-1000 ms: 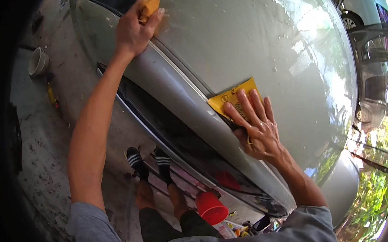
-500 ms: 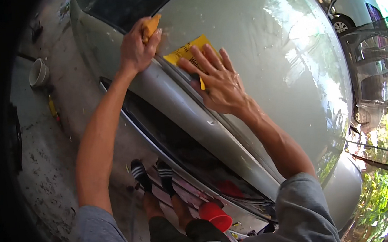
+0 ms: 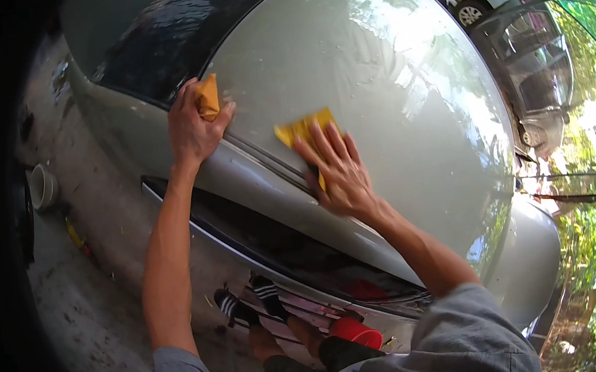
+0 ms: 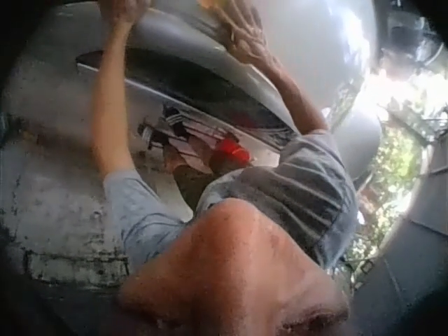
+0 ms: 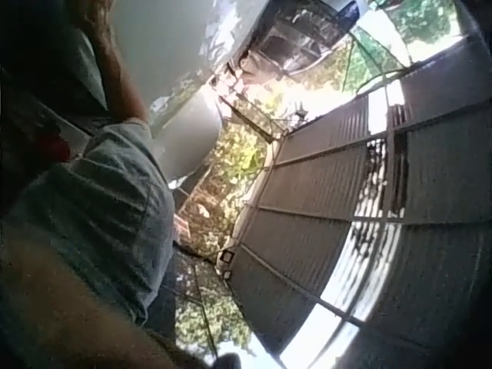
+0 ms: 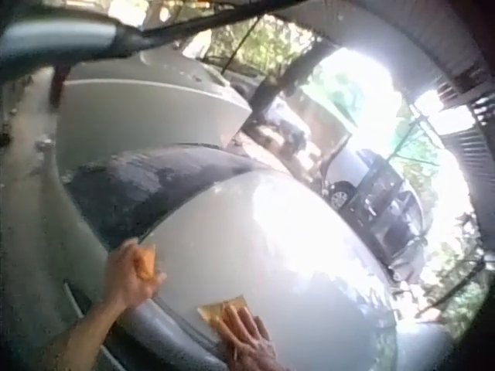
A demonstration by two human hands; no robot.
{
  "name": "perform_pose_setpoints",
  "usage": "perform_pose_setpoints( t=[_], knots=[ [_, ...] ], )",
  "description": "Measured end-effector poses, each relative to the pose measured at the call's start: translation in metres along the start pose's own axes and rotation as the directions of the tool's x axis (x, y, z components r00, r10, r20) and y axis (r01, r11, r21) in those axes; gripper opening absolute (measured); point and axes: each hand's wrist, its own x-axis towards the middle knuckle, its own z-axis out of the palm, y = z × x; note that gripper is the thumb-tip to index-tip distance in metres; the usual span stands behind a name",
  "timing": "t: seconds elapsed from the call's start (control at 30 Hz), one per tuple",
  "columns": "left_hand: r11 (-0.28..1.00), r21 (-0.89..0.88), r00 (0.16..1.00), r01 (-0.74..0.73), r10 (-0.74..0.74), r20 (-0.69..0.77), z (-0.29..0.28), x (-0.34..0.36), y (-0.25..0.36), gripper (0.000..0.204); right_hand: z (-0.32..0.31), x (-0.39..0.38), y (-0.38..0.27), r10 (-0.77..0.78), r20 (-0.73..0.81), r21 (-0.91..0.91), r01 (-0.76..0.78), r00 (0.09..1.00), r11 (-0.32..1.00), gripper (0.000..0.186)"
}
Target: Sanding a silver car panel with water and sandpaper to prepare it for refinishing.
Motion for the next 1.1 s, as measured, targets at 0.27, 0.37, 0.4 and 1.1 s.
perform_pose_setpoints(
  t=[0.27, 0.37, 0.4, 1.1],
  knots=[
    [0.987, 0.126, 0.994, -0.101, 0.094, 0.064, 0.042, 0.000, -0.025, 0.051, 0.012, 0.086, 0.063, 0.279, -0.198, -0.018, -0.288, 0.940, 0.957, 0.055],
    [0.996, 0.060, 0.998, -0.070, 0.070, 0.000, 0.021, 0.010, -0.030, 0.051, 0.006, 0.019, 0.007, 0.227, -0.057, -0.015, -0.228, 0.972, 0.974, 0.060],
    [0.999, 0.027, 1.000, -0.024, 0.024, -0.001, 0.020, 0.016, -0.022, 0.045, 0.003, 0.024, 0.017, 0.188, -0.048, -0.044, -0.190, 0.981, 0.981, 0.060],
    [0.991, 0.028, 0.989, 0.131, -0.132, 0.063, -0.015, 0.013, -0.039, 0.040, -0.007, 0.058, 0.023, -0.014, -0.015, 0.055, 0.015, 1.000, 0.998, 0.054]
  ],
)
